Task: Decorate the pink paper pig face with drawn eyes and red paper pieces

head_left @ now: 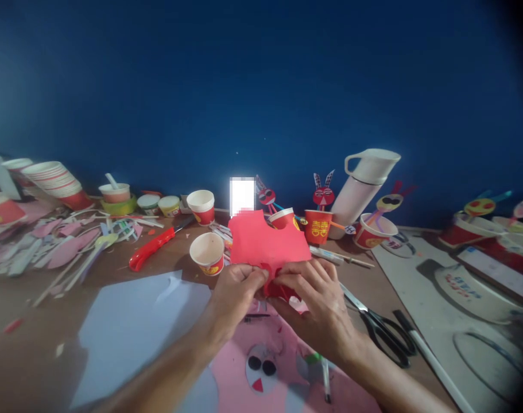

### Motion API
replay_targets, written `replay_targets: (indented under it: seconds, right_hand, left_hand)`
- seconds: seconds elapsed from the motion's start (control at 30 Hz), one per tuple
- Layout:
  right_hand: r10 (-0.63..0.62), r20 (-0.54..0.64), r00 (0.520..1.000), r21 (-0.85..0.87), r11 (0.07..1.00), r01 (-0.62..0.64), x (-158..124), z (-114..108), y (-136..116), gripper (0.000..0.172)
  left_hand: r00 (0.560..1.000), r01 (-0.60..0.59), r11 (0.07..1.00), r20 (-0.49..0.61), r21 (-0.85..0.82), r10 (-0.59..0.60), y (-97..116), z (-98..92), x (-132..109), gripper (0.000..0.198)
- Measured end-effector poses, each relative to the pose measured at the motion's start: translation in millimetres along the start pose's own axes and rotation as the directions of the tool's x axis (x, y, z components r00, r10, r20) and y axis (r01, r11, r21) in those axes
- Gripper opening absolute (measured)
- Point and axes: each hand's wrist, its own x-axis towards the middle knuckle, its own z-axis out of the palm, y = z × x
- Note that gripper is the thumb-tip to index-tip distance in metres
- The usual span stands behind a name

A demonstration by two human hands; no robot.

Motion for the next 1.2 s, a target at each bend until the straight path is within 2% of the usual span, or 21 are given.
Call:
replay_targets:
  seconds: [0.5, 1.2]
  right_hand:
    - [-0.004, -0.027, 1.000, 0.001, 1.000, 0.004, -1, 1, 2, 0.009]
    - [0.035, 0.079, 0.996, 0.008, 0.999, -0.036, -2, -1, 2, 0.008]
  left_hand:
    - [0.999, 0.019, 1.000, 0.030, -0.020, -0.018, -2, -0.9, -2, 0.030]
    - [0.997, -0.034, 0.999, -0.074, 0.035, 0.037, -17, 5.5, 2, 0.025]
